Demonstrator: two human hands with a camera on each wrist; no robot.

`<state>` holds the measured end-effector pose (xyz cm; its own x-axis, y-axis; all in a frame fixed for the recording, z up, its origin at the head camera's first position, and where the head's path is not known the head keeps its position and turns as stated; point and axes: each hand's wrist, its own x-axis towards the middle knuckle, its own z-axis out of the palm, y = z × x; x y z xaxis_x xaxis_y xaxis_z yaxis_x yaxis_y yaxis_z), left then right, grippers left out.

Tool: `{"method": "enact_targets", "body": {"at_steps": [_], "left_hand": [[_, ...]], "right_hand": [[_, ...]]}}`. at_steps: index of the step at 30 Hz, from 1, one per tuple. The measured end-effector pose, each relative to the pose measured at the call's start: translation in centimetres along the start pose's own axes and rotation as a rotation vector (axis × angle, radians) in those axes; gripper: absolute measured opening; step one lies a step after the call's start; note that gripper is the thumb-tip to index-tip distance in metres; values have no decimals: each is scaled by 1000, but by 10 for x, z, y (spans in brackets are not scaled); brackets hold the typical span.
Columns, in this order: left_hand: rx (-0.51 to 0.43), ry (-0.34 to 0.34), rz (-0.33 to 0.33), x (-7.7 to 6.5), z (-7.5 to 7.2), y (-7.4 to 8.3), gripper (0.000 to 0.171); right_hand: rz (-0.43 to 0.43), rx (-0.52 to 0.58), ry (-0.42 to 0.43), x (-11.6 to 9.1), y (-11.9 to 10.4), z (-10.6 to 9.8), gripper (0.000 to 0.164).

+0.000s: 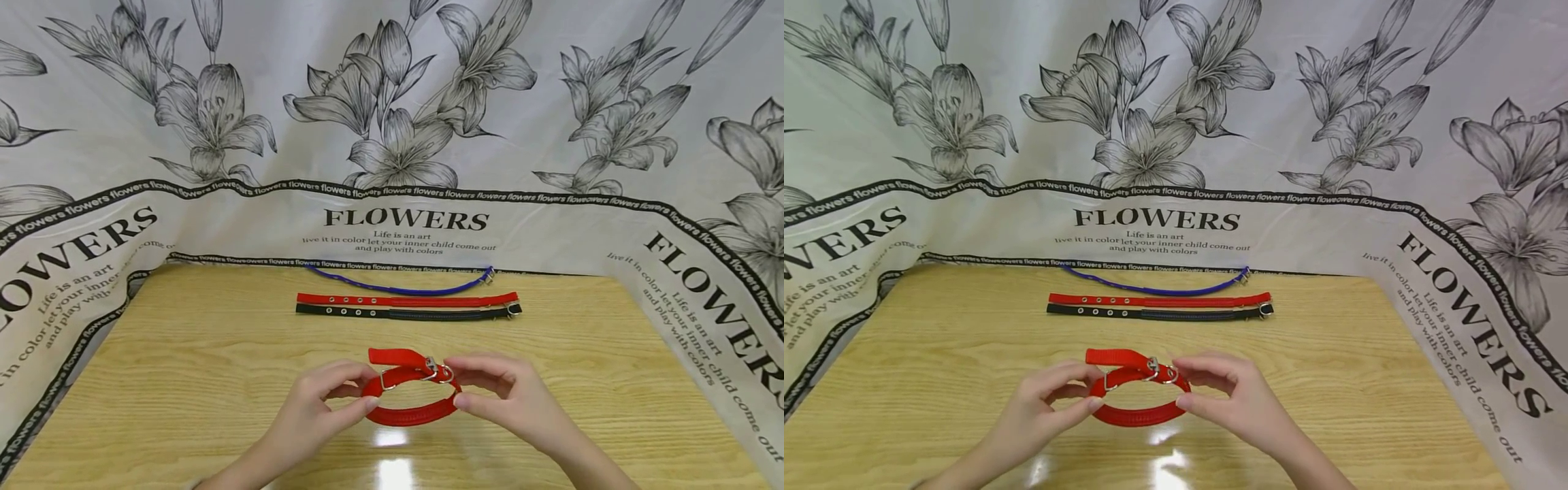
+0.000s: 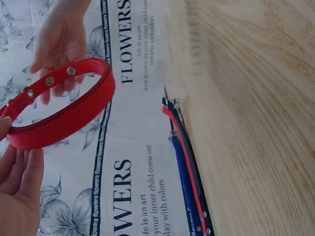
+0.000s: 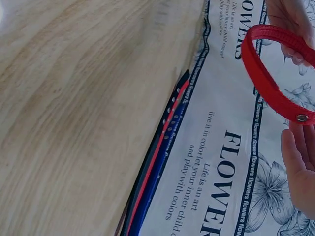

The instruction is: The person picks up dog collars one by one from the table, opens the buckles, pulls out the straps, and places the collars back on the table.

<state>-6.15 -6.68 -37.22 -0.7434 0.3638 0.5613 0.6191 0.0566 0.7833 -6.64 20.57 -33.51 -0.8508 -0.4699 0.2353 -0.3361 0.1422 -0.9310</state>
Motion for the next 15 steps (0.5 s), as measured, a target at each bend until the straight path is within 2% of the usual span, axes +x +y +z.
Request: {"method": "enact_targets", "body": {"at_steps": [3, 8, 15], "left_hand": [[-56, 11, -23, 0, -1, -1, 19], [-105, 13, -101, 1, -1, -1, 19], [-168, 13, -317, 4, -2, 0, 24]], "right_hand": [[33, 6, 0, -3, 4, -2, 27], [-3, 20, -1, -4, 8, -2, 24], [44, -1, 24, -4, 5, -1, 20]]}}
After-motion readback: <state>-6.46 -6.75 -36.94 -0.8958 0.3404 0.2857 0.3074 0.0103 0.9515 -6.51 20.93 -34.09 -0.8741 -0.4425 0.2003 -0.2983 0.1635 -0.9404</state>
